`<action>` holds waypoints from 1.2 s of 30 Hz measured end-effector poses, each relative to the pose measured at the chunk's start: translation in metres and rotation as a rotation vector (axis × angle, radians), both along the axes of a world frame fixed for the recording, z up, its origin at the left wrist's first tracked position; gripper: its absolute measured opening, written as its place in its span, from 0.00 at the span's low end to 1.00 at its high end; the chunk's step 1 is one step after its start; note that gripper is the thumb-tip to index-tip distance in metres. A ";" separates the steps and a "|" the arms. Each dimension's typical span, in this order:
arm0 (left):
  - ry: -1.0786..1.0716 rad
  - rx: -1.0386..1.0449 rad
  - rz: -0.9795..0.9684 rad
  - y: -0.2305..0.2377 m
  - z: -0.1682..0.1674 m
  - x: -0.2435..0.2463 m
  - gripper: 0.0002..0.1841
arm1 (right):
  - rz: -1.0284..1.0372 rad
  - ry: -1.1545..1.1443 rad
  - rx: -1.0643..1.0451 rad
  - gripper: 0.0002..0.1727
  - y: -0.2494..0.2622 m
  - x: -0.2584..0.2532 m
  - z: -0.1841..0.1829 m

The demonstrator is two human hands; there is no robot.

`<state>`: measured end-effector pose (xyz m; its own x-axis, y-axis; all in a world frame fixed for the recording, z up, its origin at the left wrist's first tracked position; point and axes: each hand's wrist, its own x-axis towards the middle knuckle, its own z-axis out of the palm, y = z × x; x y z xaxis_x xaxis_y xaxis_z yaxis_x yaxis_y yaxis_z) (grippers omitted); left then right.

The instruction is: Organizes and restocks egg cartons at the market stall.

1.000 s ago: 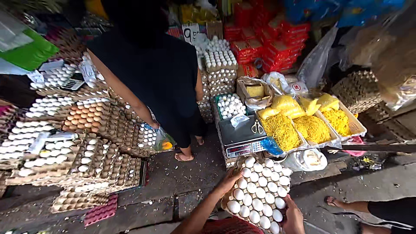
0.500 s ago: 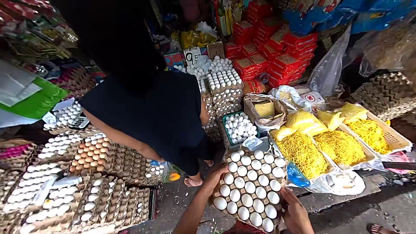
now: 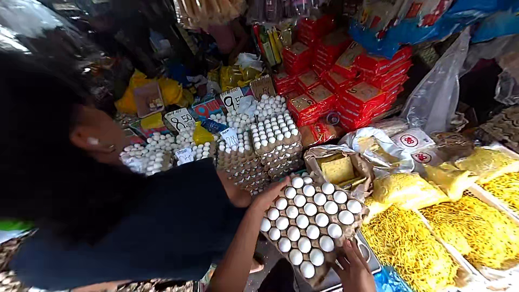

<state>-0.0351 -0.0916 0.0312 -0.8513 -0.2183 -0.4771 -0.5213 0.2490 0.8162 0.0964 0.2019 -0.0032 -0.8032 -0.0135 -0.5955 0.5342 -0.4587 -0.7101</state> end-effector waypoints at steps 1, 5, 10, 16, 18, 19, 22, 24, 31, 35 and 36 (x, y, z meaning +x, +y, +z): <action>0.011 -0.031 -0.022 -0.009 0.005 -0.027 0.42 | -0.011 0.017 -0.029 0.36 -0.011 -0.015 0.001; 0.033 -0.170 -0.059 -0.041 0.025 -0.140 0.42 | 0.020 0.118 -0.129 0.37 -0.062 -0.081 -0.002; -0.001 -0.252 -0.170 -0.100 0.039 -0.287 0.40 | 0.186 0.287 -0.258 0.45 -0.144 -0.187 -0.017; 0.153 -0.550 -0.231 -0.202 0.065 -0.414 0.46 | 0.387 0.314 -0.425 0.48 -0.241 -0.312 -0.012; 0.191 -0.584 -0.221 -0.231 0.064 -0.444 0.47 | 0.435 0.322 -0.450 0.49 -0.268 -0.342 -0.012; 0.196 -0.610 -0.225 -0.246 0.061 -0.459 0.48 | 0.448 0.322 -0.464 0.50 -0.281 -0.352 -0.011; 0.181 -0.686 -0.234 -0.274 0.050 -0.490 0.50 | 0.445 0.278 -0.538 0.52 -0.316 -0.373 -0.018; 0.202 -0.680 -0.232 -0.278 0.040 -0.501 0.47 | 0.432 0.233 -0.576 0.51 -0.328 -0.386 -0.026; 0.024 -0.769 -0.298 -0.299 -0.019 -0.527 0.56 | 0.472 0.223 -0.564 0.43 -0.326 -0.417 -0.055; 0.031 -0.761 -0.294 -0.296 -0.020 -0.515 0.56 | 0.381 0.196 -0.593 0.44 -0.333 -0.409 -0.057; 0.047 -0.743 -0.286 -0.293 -0.016 -0.513 0.55 | 0.374 0.192 -0.582 0.45 -0.332 -0.401 -0.058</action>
<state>-0.5477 -0.3851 0.0156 -0.9379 -0.2354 -0.2549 -0.3244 0.8555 0.4037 -0.3043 -0.1306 -0.0611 -0.7722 -0.5811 -0.2570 0.6202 -0.6017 -0.5033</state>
